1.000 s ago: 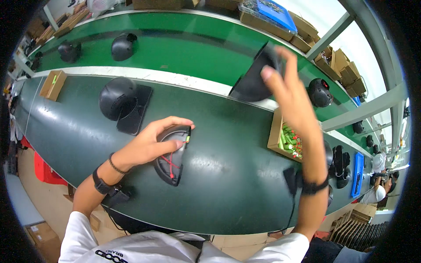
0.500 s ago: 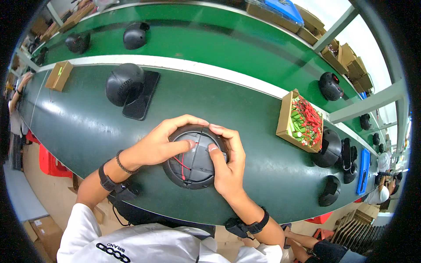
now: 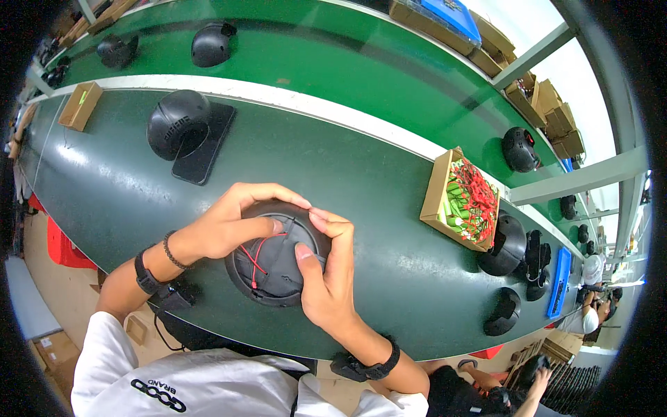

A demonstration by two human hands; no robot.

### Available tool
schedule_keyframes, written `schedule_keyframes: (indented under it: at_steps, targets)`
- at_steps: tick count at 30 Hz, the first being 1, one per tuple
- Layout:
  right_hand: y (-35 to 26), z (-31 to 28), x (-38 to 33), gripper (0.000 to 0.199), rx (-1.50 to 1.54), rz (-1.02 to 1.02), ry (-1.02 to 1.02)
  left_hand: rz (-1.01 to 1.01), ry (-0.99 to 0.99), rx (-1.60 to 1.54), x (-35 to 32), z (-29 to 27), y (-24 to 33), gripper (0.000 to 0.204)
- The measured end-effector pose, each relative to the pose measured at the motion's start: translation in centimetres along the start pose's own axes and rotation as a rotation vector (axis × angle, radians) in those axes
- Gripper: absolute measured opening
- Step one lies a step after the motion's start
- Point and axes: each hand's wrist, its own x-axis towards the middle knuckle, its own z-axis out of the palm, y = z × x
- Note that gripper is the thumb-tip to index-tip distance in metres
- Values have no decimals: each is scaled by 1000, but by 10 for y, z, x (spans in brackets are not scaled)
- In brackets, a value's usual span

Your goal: Assembling portable fans by installing batteries and fan components into plastic housings on a factory production line.

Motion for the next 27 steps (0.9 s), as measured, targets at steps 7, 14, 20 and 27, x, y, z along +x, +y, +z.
schedule_keyframes:
  at_steps: [7,14,20,27]
  targets:
    - [1,-2,4,35,3,-10,28,58,-63,201,-3,2,6,48]
    - [14,-10,23,40,9,-117,-43,61,-88,154,-6,-6,2,46]
    - [0,-8,29,44,-135,-116,244,154,34,161,2,-1,-12,46]
    - [24,-16,33,33,-31,-57,420,192,435,9,41,-20,-11,52]
